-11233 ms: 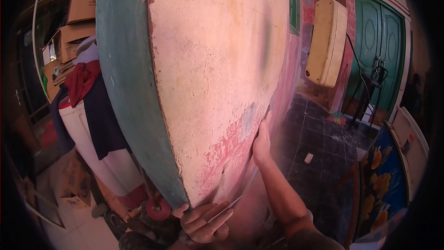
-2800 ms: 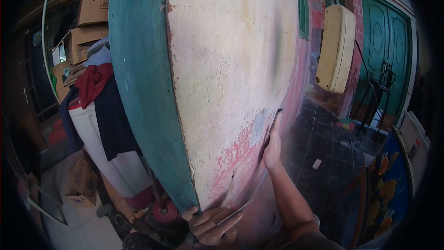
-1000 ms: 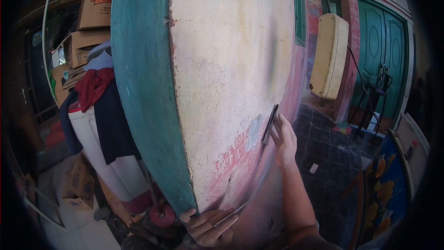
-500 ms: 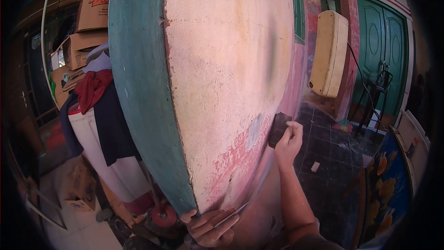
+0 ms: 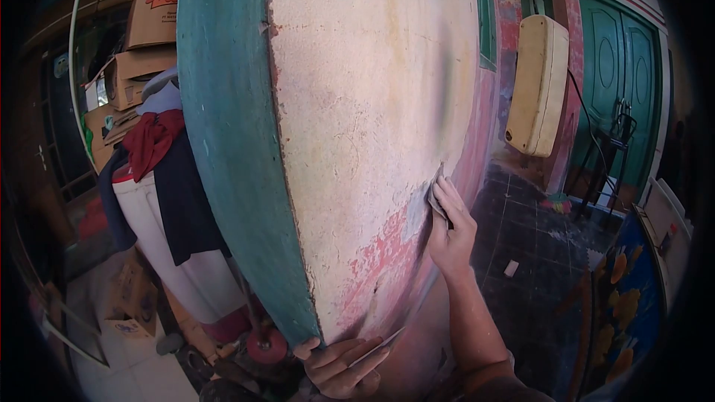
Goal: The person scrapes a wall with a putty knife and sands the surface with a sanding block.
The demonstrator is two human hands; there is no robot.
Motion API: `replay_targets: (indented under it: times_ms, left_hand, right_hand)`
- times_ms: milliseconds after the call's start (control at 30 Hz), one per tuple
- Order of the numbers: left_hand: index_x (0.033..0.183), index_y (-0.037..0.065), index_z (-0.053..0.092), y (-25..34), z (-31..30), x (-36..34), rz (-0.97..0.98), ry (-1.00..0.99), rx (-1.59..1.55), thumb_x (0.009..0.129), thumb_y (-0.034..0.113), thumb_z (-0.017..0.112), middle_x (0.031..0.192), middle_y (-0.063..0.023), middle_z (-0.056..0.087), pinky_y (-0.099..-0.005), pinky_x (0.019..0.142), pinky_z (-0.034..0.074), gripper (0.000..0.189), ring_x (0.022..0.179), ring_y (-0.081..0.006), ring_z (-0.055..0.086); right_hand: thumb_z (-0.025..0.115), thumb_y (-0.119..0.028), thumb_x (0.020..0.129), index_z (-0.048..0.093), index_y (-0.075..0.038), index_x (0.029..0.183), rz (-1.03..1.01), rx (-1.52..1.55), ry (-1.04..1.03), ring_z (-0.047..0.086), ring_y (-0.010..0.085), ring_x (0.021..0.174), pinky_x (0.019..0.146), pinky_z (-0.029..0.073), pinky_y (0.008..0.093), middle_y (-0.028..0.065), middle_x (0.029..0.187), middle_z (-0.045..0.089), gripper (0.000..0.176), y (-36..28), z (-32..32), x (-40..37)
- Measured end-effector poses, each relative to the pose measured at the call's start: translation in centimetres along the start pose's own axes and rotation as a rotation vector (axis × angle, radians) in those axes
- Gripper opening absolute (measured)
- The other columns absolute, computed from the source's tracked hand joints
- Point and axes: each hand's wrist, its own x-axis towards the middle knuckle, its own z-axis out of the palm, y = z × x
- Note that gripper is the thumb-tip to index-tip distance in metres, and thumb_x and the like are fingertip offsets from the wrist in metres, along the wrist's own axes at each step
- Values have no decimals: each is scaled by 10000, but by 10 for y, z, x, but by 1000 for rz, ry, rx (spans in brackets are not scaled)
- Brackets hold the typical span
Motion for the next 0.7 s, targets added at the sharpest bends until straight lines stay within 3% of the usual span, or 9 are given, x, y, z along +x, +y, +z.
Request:
replay_targets:
  times_ms: [33, 100, 200, 333, 400, 567, 700]
  left_hand:
    - [938, 78, 859, 0, 0, -2, -12, -7, -29, 1051, 236, 562, 949, -73, 838, -460, 1224, 420, 355, 910, -302, 815]
    - [932, 73, 857, -1, 2, -6, -34, -12, -86, 1030, 191, 569, 955, -81, 837, -459, 1212, 433, 326, 889, -292, 812]
    - [916, 49, 846, -2, 5, -12, -42, -13, -128, 996, 107, 564, 936, -100, 830, -497, 1113, 543, 299, 860, -290, 805]
    - [913, 14, 831, 0, -2, 4, -2, -31, -71, 989, 70, 547, 910, -126, 816, -547, 946, 649, 299, 839, -310, 798]
    - [911, 5, 827, 2, 2, 0, -41, -29, -119, 986, 62, 548, 896, -131, 812, -552, 889, 673, 295, 830, -317, 795]
    - [900, 14, 830, 4, 2, 1, -20, -14, -115, 997, 83, 550, 888, -119, 814, -544, 908, 666, 305, 836, -314, 799]
    - [902, 20, 832, 4, -1, 11, 14, -9, -18, 1015, 110, 558, 890, -108, 815, -529, 907, 665, 310, 848, -314, 803]
  right_hand:
    - [532, 147, 967, 608, 66, 1472, -89, -107, -48, 617, 340, 1418, 1186, 464, 413, 255, 1551, 602, 517, 1, 0, 0]
    - [476, 152, 980, 563, 88, 1506, 78, -40, -26, 559, 377, 1477, 1226, 417, 392, 290, 1556, 582, 538, 22, 10, -9]
    - [468, 169, 953, 564, 83, 1512, 252, 59, -13, 549, 405, 1476, 1240, 404, 394, 304, 1552, 575, 573, 41, 12, -21]
    - [441, 162, 921, 571, 68, 1515, -65, -108, -63, 549, 405, 1471, 1245, 412, 418, 311, 1540, 575, 615, -47, 0, 2]
    - [448, 160, 918, 577, 66, 1510, 20, -81, -25, 560, 412, 1459, 1237, 420, 419, 309, 1538, 576, 612, -9, 8, -8]
    - [456, 156, 976, 556, 66, 1524, 391, -22, -71, 576, 388, 1453, 1194, 450, 371, 296, 1525, 601, 565, 67, 12, -43]
    - [493, 162, 885, 605, 46, 1493, -8, -85, -12, 612, 435, 1388, 1193, 451, 435, 276, 1520, 612, 629, -13, 4, -7]
